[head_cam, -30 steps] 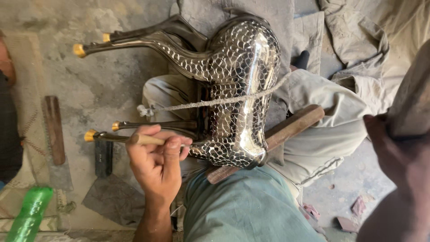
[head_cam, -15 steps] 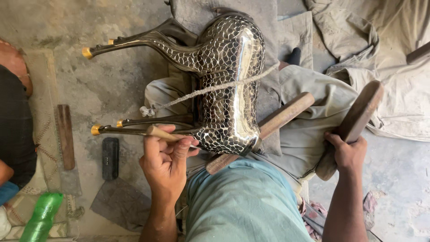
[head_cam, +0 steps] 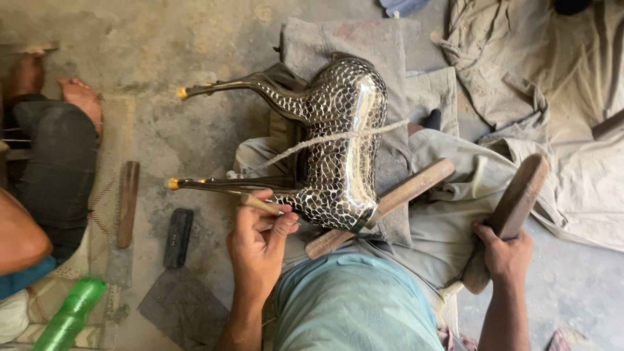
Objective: The person hammers a metal giraffe figurine with a wooden mallet while it rests on their lap. They repeatedly strike the body and neck of the figurine to create a textured pattern.
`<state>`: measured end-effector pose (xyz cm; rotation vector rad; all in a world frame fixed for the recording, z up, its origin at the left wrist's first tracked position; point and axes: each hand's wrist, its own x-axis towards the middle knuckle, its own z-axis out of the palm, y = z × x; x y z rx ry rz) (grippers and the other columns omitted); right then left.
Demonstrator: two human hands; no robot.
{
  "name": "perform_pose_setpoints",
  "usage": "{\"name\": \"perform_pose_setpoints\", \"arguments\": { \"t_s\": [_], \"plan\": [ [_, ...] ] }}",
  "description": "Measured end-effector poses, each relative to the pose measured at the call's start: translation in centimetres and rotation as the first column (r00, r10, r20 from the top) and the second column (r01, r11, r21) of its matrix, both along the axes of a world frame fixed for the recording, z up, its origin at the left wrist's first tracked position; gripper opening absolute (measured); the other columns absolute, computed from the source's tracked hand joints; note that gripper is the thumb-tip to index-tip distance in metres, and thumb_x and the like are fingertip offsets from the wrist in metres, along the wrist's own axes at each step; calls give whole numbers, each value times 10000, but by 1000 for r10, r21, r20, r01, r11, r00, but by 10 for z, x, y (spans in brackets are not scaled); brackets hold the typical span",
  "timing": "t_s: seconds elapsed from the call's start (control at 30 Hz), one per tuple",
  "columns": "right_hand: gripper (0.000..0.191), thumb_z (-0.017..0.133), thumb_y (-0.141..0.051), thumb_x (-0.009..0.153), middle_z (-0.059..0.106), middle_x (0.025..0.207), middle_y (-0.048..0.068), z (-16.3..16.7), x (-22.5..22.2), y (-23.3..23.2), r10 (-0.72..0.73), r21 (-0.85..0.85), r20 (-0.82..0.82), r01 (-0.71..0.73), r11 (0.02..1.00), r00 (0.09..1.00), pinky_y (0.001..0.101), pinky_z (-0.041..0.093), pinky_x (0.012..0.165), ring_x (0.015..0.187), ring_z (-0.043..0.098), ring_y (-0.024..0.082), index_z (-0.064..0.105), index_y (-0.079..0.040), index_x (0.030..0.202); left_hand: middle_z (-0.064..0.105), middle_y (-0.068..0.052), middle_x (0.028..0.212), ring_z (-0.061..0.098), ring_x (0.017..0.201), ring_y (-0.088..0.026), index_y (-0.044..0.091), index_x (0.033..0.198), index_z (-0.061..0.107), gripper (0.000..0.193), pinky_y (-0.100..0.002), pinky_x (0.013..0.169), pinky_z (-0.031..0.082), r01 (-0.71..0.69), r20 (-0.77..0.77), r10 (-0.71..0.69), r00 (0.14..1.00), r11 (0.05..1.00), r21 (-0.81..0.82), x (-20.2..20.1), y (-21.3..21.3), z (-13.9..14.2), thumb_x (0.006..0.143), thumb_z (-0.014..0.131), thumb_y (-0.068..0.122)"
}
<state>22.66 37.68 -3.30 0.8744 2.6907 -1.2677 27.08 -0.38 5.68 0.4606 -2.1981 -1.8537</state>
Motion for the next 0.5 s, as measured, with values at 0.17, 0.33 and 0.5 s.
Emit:
{"name": "perform_pose_setpoints", "arguments": {
  "t_s": [0.17,0.33,0.5],
  "plan": [
    [322,831,-218,828,730,865,140,3,-5,0,-24,-47,8,24,999,1000,357,526,705,748,673,207,721,60,947,735,-125,965,760,842,-160,-27,1275,517,402,-287,714,676,26,46,-26,999,1000,7,-16,3,7,946,704,110],
    [343,829,-214,822,732,872,144,5,-17,2,-50,-75,22,52,996,999,360,531,702,745,673,208,722,58,1001,714,-114,1056,742,853,-151,-9,1324,498,432,-283,704,660,103,39,-104,994,994,36,-45,8,5,959,688,123],
    [356,837,-219,820,733,848,160,3,-30,8,-80,-55,96,85,995,992,380,537,687,731,678,224,729,77,985,771,-96,1030,765,947,-147,16,1390,542,467,-292,771,656,267,-40,-276,960,951,-156,-89,17,1,968,721,105]
  ]
}}
